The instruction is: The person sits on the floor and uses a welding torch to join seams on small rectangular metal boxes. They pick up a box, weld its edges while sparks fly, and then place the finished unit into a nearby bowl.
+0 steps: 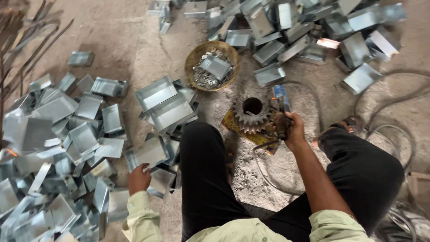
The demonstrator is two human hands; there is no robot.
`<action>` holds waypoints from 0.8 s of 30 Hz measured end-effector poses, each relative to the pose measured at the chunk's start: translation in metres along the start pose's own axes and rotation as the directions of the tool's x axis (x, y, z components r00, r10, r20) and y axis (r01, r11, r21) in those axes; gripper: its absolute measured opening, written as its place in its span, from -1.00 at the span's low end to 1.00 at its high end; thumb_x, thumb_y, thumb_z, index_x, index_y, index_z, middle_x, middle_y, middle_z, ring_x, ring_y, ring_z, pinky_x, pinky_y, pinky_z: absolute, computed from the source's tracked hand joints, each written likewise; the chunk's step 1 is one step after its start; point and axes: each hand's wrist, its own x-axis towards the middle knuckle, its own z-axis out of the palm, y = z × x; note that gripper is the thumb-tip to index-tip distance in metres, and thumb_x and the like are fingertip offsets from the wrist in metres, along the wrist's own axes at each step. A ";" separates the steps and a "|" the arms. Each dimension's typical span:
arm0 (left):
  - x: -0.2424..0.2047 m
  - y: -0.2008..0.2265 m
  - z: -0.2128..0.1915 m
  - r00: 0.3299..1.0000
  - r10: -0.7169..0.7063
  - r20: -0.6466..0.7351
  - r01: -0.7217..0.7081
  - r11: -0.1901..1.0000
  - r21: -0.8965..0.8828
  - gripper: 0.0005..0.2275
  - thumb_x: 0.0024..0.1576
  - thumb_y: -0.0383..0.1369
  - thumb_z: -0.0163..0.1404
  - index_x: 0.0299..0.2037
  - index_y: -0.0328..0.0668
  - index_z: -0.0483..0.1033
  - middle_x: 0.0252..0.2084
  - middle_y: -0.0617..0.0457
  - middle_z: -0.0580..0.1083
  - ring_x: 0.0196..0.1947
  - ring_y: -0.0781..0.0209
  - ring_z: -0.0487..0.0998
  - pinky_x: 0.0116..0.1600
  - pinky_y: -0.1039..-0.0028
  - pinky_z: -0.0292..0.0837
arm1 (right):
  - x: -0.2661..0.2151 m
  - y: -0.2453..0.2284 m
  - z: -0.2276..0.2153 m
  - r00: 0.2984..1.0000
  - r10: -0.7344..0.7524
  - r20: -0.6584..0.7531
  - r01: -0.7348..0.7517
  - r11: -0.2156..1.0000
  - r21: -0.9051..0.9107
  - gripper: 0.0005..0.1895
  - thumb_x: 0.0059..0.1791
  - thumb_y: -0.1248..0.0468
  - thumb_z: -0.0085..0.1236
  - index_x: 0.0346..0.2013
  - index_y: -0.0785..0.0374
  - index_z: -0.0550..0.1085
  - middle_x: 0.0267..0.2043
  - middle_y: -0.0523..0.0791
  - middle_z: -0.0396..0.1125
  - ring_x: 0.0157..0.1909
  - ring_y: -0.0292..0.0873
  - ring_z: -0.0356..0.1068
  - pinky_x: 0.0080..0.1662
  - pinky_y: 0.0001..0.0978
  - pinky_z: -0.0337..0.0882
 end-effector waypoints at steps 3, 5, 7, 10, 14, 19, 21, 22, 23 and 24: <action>-0.009 -0.001 0.013 0.987 0.012 -0.161 -0.023 0.998 -0.064 -0.82 0.23 -0.33 -0.04 -0.12 -0.09 0.64 -0.13 -0.16 0.58 -0.04 -0.23 0.56 0.11 0.02 0.43 | -0.010 -0.005 0.010 1.000 -0.011 -0.012 0.011 0.998 0.054 -0.56 0.00 -0.01 0.00 -0.13 0.32 0.51 -0.27 -0.05 0.47 -0.23 -0.06 0.49 -0.12 -0.21 0.50; -0.009 0.004 0.012 0.995 0.047 -0.093 -0.032 0.987 0.156 -0.82 0.24 -0.35 -0.05 -0.11 -0.10 0.63 -0.17 -0.14 0.60 -0.11 -0.21 0.58 0.13 0.01 0.39 | -0.013 -0.008 0.015 0.999 -0.031 -0.039 0.034 0.995 0.092 -0.57 0.00 0.00 0.00 -0.12 0.32 0.50 -0.26 -0.02 0.46 -0.24 -0.04 0.47 -0.13 -0.20 0.50; -0.010 0.010 0.010 0.996 0.040 -0.085 -0.021 0.976 0.215 -0.82 0.25 -0.36 -0.06 -0.12 -0.12 0.63 -0.19 -0.15 0.60 -0.14 -0.21 0.58 0.11 0.03 0.38 | -0.016 -0.016 0.017 0.997 -0.020 -0.069 0.029 0.992 0.126 -0.58 -0.05 0.03 -0.02 -0.11 0.30 0.49 -0.25 -0.05 0.47 -0.22 -0.03 0.49 -0.14 -0.22 0.49; -0.012 0.016 0.003 0.985 -0.020 -0.173 0.044 0.990 0.136 -0.82 0.22 -0.36 -0.06 -0.16 -0.17 0.63 -0.21 -0.20 0.60 -0.14 -0.24 0.58 0.03 0.05 0.40 | -0.022 -0.018 0.019 0.999 -0.010 -0.052 0.015 0.996 0.085 -0.56 -0.08 0.05 -0.03 -0.11 0.32 0.48 -0.26 -0.05 0.45 -0.24 -0.06 0.47 -0.15 -0.22 0.49; -0.006 0.032 -0.018 0.905 -0.232 -0.356 0.303 0.939 0.160 -0.80 0.31 -0.32 -0.05 -0.20 -0.27 0.59 -0.27 -0.29 0.57 -0.24 -0.29 0.58 -0.09 0.01 0.43 | -0.023 -0.014 0.020 0.994 0.090 -0.055 -0.090 0.996 0.018 -0.60 -0.09 0.03 0.02 -0.17 0.29 0.44 -0.34 -0.06 0.40 -0.31 -0.08 0.41 -0.18 -0.21 0.47; -0.004 0.099 -0.092 0.779 -0.296 -0.553 0.141 0.942 -0.306 -0.82 0.44 -0.41 -0.07 -0.12 -0.41 0.50 -0.22 -0.31 0.54 -0.29 -0.24 0.54 -0.20 0.10 0.39 | -0.023 -0.011 0.029 0.987 -0.012 -0.159 0.012 1.000 -0.005 -0.63 -0.15 0.12 0.07 -0.11 0.17 0.32 -0.35 -0.10 0.33 -0.39 -0.08 0.38 -0.30 -0.17 0.46; 0.013 0.152 -0.127 0.856 -0.157 -0.493 -0.139 0.848 -0.511 -0.83 0.46 -0.44 -0.13 -0.03 -0.45 0.46 -0.28 -0.28 0.50 -0.35 -0.12 0.47 -0.19 0.19 0.36 | -0.025 -0.010 0.029 0.977 -0.063 -0.204 0.056 0.998 -0.039 -0.60 -0.16 0.16 0.09 -0.08 0.14 0.28 -0.33 -0.12 0.31 -0.42 -0.10 0.36 -0.35 -0.18 0.45; 0.024 0.181 -0.141 0.895 -0.070 -0.440 -0.230 0.772 -0.593 -0.82 0.46 -0.43 -0.14 0.01 -0.46 0.46 -0.37 -0.30 0.45 -0.40 -0.12 0.38 -0.20 0.20 0.31 | -0.024 -0.007 0.029 0.974 -0.083 -0.210 0.072 0.996 -0.059 -0.59 -0.14 0.17 0.10 -0.05 0.16 0.27 -0.33 -0.12 0.29 -0.43 -0.11 0.35 -0.37 -0.20 0.44; 0.043 0.213 -0.151 0.892 0.083 -0.445 -0.366 0.711 -0.600 -0.79 0.34 -0.40 -0.08 0.07 -0.42 0.41 -0.18 -0.17 0.59 -0.34 0.02 0.55 -0.23 0.25 0.43 | -0.019 -0.009 0.030 0.971 -0.117 -0.210 0.103 0.992 -0.078 -0.58 -0.12 0.19 0.11 -0.03 0.18 0.26 -0.33 -0.12 0.28 -0.45 -0.12 0.34 -0.39 -0.23 0.44; 0.057 0.245 -0.154 0.733 0.319 -0.600 -0.524 0.828 -0.200 -0.59 0.20 -0.37 0.21 0.16 -0.45 0.41 -0.08 -0.29 0.54 -0.15 -0.10 0.61 -0.03 0.18 0.55 | -0.018 -0.008 0.032 0.966 -0.115 -0.233 0.095 0.991 -0.093 -0.59 -0.12 0.18 0.12 -0.02 0.19 0.28 -0.33 -0.12 0.28 -0.45 -0.14 0.34 -0.40 -0.25 0.42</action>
